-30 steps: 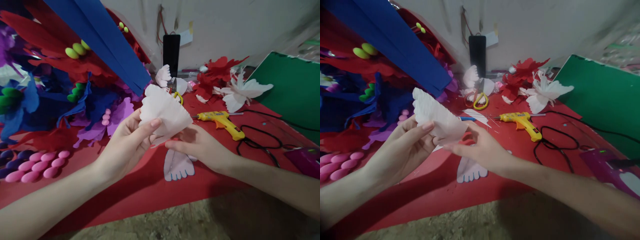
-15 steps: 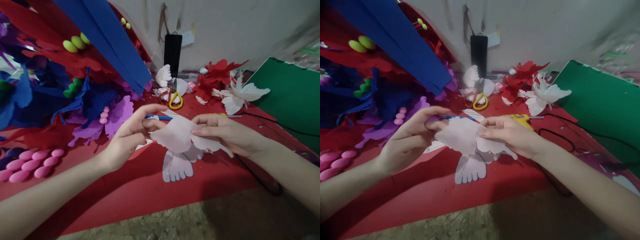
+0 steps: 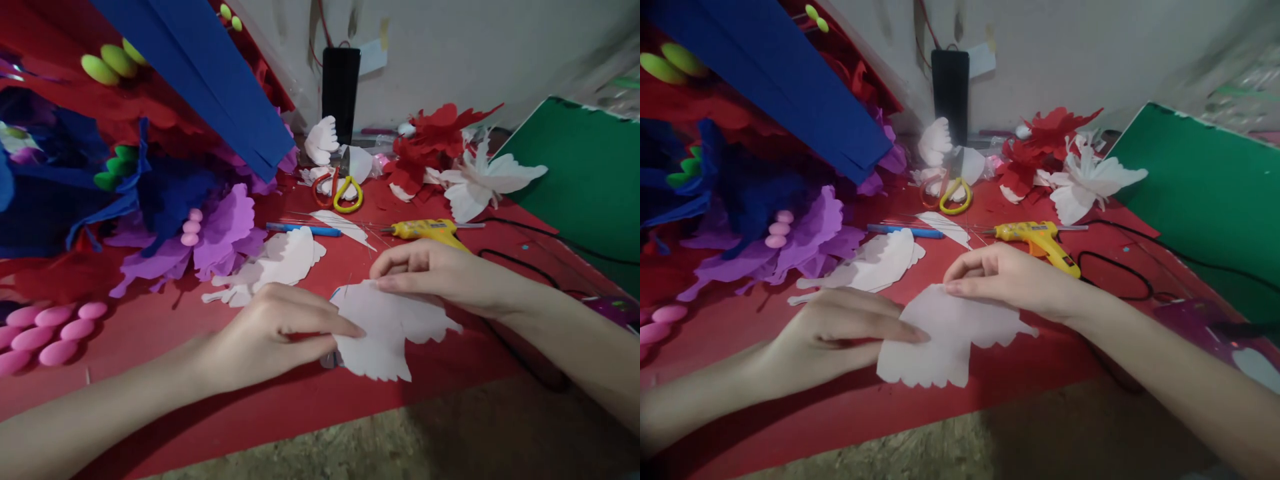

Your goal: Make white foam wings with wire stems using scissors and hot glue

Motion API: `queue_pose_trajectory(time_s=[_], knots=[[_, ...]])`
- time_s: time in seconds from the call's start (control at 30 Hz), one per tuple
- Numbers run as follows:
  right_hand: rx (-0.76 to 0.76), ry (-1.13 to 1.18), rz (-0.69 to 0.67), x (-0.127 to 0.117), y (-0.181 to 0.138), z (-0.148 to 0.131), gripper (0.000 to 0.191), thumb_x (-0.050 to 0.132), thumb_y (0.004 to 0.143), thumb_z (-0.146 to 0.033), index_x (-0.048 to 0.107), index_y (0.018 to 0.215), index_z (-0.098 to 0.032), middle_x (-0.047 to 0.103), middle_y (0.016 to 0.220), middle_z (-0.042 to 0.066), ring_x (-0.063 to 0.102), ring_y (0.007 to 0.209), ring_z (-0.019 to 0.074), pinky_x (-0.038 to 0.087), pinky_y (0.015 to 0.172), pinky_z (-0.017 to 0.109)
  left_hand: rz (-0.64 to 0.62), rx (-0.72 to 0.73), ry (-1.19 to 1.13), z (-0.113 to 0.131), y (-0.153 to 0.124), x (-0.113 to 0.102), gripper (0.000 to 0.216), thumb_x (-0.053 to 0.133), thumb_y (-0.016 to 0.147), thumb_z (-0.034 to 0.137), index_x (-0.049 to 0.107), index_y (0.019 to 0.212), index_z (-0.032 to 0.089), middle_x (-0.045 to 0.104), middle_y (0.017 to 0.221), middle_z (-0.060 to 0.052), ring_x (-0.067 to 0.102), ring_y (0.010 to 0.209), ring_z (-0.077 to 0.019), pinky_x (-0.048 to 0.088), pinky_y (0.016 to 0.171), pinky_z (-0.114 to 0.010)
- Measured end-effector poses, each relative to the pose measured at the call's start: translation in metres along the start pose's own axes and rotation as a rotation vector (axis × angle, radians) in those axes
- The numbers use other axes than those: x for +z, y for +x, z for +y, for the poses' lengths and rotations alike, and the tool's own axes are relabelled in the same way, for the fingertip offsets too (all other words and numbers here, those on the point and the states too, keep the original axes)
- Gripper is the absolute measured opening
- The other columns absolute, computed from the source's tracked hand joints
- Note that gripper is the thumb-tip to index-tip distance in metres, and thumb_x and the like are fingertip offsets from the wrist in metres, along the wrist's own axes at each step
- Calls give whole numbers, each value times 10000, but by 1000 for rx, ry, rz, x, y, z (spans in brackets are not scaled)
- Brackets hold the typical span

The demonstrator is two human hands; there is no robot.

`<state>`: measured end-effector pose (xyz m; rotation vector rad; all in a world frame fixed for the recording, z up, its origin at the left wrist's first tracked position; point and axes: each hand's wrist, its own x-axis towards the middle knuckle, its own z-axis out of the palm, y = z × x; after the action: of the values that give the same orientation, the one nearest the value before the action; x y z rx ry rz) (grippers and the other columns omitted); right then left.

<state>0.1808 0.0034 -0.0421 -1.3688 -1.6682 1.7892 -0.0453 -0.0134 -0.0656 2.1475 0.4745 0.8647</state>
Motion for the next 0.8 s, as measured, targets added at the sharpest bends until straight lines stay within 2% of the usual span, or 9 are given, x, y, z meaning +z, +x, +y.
queue_pose_trajectory(time_s=[0.2,0.3,0.5,0.63,0.8], knots=[[-29,-143,43,4,5,1,195,689,656,-356,633,723,-181,615,668,-21,539,608,67,427,573,185,-122,58,136,6,-1,1,209,486,870,66,674,959,85,718,782,-77,648,693,-128,515,650,-199],[-3,-195,82,6,8,2,189,674,656,-373,639,707,-194,618,656,-19,548,600,76,440,566,191,-102,113,261,6,-5,1,226,445,902,101,664,955,76,707,750,-72,636,685,-138,508,649,-220],[-23,-277,127,10,15,6,162,645,650,-359,647,676,-199,625,642,1,554,580,98,443,529,208,-93,220,564,0,-17,3,338,305,949,135,642,945,164,629,595,-12,538,517,-105,429,486,-214],[29,-300,135,13,21,7,175,652,621,-354,640,645,-181,582,584,-3,510,535,88,401,484,203,-32,284,624,-7,-23,3,377,279,948,129,638,854,194,660,668,-12,566,599,-121,462,545,-243],[101,-323,176,15,26,7,220,624,606,-387,610,618,-168,486,504,-30,411,458,58,311,427,198,-20,238,604,-14,-23,1,325,340,946,136,631,807,177,692,810,-5,569,730,-135,454,605,-254]])
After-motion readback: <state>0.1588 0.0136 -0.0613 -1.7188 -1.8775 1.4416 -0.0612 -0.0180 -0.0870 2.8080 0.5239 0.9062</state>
